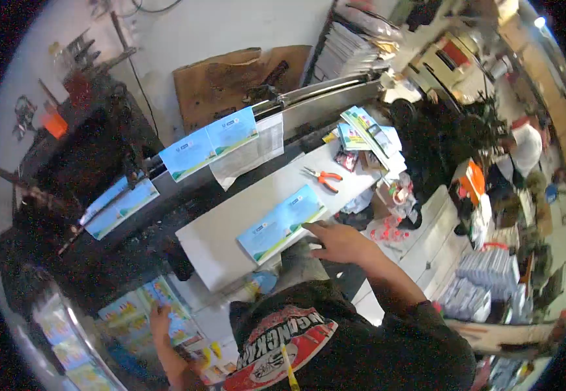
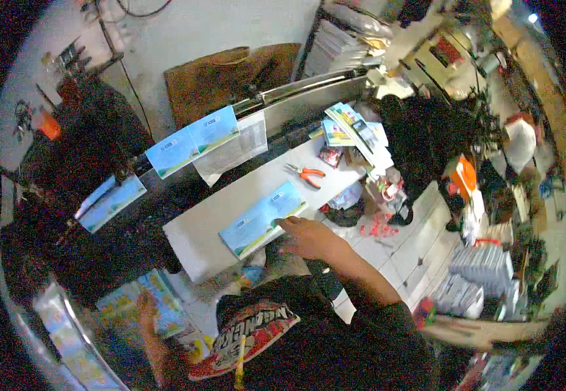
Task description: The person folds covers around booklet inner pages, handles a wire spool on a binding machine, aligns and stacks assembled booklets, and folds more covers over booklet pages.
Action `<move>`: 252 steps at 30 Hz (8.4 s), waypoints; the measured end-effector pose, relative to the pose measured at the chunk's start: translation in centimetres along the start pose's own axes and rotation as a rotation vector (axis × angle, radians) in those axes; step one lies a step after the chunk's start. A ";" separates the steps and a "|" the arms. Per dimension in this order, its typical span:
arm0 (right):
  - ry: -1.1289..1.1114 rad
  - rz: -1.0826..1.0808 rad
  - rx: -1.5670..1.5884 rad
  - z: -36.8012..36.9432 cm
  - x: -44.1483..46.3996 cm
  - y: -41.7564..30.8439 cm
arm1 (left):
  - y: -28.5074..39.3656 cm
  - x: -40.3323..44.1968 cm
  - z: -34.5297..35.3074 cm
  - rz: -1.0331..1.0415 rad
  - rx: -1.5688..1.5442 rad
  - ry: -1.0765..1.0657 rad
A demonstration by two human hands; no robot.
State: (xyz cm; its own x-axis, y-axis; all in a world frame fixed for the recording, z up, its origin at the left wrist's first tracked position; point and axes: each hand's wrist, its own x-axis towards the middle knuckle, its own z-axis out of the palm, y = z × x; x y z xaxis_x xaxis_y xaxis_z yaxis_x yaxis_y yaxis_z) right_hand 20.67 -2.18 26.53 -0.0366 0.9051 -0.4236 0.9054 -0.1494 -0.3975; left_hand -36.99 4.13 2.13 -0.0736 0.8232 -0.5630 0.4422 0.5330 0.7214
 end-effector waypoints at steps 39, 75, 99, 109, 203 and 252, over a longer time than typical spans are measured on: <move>0.179 -0.745 -0.187 14.0 15.8 24.1 | 0.0 7.7 26.5 -0.006 1.379 0.996; -0.146 -0.798 -0.312 3.2 30.0 16.3 | 13.7 -6.8 50.6 0.815 0.779 0.432; -0.368 -0.747 -0.304 3.9 33.9 15.7 | 13.6 -6.8 47.4 0.840 0.688 0.217; -0.293 -0.555 -0.208 3.0 31.9 15.6 | 13.4 -6.9 46.1 0.952 0.657 0.284; 0.141 -0.915 -0.558 12.8 16.8 13.8 | 11.1 4.7 32.0 0.248 0.590 1.103; 0.233 -0.998 -0.352 14.8 32.7 6.6 | 11.6 5.0 31.2 0.253 0.510 1.112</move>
State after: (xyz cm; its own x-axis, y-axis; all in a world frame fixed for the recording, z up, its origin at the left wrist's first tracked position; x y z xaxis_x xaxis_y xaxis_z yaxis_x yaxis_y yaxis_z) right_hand 19.20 20.56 -2.04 -0.7767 0.6138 0.1417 0.5834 0.7857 -0.2058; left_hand -4.29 8.35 -4.93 -0.5410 0.7432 0.3938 0.8317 0.4033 0.3815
